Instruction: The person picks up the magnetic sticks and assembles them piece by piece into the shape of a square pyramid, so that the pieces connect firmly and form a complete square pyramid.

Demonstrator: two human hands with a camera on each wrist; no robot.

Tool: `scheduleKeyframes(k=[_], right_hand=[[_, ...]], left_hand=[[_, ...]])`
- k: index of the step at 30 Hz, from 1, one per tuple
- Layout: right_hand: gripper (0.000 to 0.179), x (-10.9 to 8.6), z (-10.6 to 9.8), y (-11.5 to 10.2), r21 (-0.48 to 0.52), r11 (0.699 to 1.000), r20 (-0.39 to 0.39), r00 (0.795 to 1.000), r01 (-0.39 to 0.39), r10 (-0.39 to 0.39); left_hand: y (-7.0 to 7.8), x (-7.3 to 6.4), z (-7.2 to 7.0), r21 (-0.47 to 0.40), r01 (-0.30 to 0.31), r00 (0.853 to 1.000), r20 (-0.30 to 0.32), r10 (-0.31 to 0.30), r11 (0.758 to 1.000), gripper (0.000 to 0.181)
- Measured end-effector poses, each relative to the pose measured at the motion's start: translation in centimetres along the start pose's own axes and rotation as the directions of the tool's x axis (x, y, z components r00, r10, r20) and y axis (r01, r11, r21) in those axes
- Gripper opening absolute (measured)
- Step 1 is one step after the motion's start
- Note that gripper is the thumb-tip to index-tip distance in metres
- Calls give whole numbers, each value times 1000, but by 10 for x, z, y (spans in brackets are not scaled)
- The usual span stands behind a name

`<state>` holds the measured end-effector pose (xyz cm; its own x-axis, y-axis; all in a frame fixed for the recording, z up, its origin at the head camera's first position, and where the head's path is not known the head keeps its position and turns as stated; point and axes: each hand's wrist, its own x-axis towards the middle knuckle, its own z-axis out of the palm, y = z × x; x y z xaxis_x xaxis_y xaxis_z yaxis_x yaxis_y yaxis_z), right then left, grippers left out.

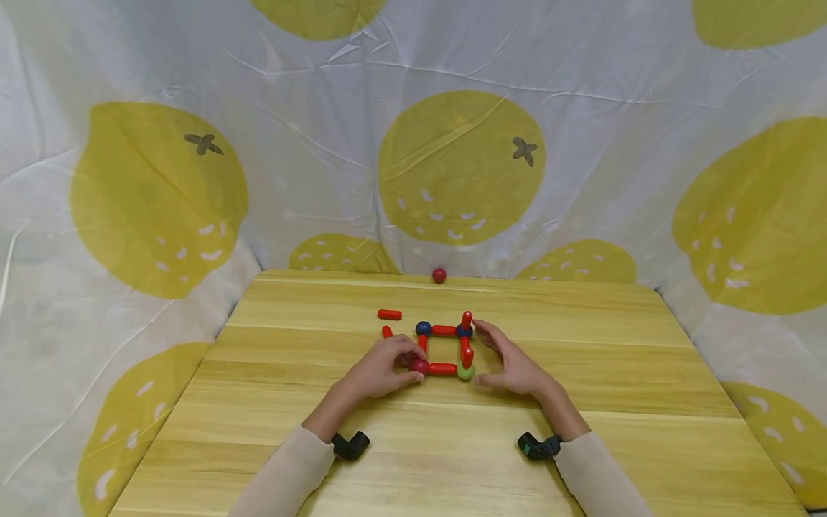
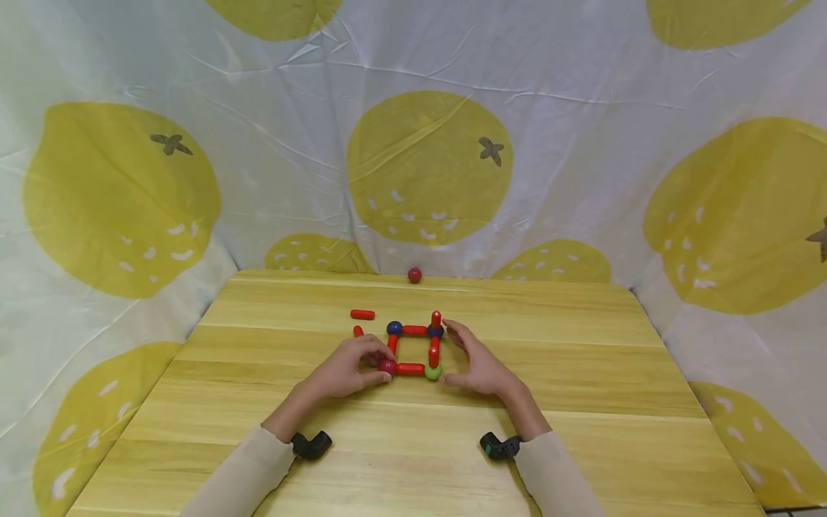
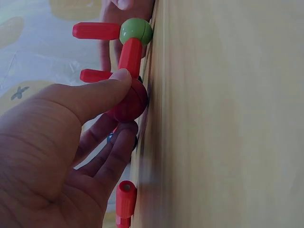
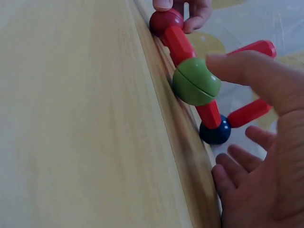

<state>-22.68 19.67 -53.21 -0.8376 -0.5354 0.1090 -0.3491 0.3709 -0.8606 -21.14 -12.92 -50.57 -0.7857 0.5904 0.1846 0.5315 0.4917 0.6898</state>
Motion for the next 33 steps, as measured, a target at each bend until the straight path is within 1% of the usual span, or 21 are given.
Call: scheduleKeyframes(k=[3,6,8,10,11,12,13,15,18,19,20,21,22,24,26,28,30,33], right_hand=[[116,1,2,-4,-42,998,-3,999,-45,45],[121,3,4,-7,-69,995,-14,998,-70,69],[122,5,5,-8,-78,994,-21,996,-82,81],[120,6,6,-8,-83,992,-26,995,-98,97],[119,6,6,-7,-88,991,-27,994,-105,103],[118,6,6,-7,-90,990,-27,994,-109,107],[117,7,6,-6,-88,990,-26,994,-111,109],[116,7,6,-5,-86,990,-27,994,-111,109],[115,8,6,-5,-84,991,-30,994,-104,102],[115,8,6,-5,-82,991,-32,994,-103,100],[115,8,6,-6,-79,992,-32,995,-101,98],[115,8,7,-6,-78,992,-34,995,-101,99],[115,8,7,-7,-78,992,-35,994,-102,99],[115,7,8,-8,-71,992,-36,994,-104,102],[115,7,8,-8,-73,991,-37,993,-112,110],[116,7,8,-7,-75,990,-39,993,-117,114],[116,6,8,-7,-73,990,-41,992,-119,116],[116,6,8,-8,-67,990,-44,992,-122,119]], left_hand=[[1,1,0,4,10,1000,8,-10,1000,25],[1,1,-3,7,28,1000,7,-28,1000,25],[0,1,-5,4,51,998,-26,-51,999,25],[-2,2,-9,2,98,991,-91,-97,995,25],[-4,3,-10,-1,130,983,-131,-129,992,25],[-5,4,-12,0,164,971,-176,-161,987,25],[-7,4,-14,-7,200,956,-219,-197,980,25],[-11,5,-17,-19,275,916,-300,-268,961,25],[-17,7,-22,-52,369,846,-394,-359,928,28],[-19,8,-23,-67,395,824,-414,-386,916,32],[-21,8,-25,-76,420,806,-428,-410,904,36],[-23,9,-25,-81,444,789,-437,-432,893,40],[-24,10,-26,-85,466,776,-438,-453,881,44],[-26,11,-27,-86,510,757,-428,-494,856,51],[-27,13,-27,-81,541,748,-408,-523,837,56],[-26,14,-27,-83,560,741,-394,-543,824,57],[-26,14,-27,-88,565,739,-388,-551,820,56],[-24,15,-27,-97,553,744,-390,-542,828,48]])
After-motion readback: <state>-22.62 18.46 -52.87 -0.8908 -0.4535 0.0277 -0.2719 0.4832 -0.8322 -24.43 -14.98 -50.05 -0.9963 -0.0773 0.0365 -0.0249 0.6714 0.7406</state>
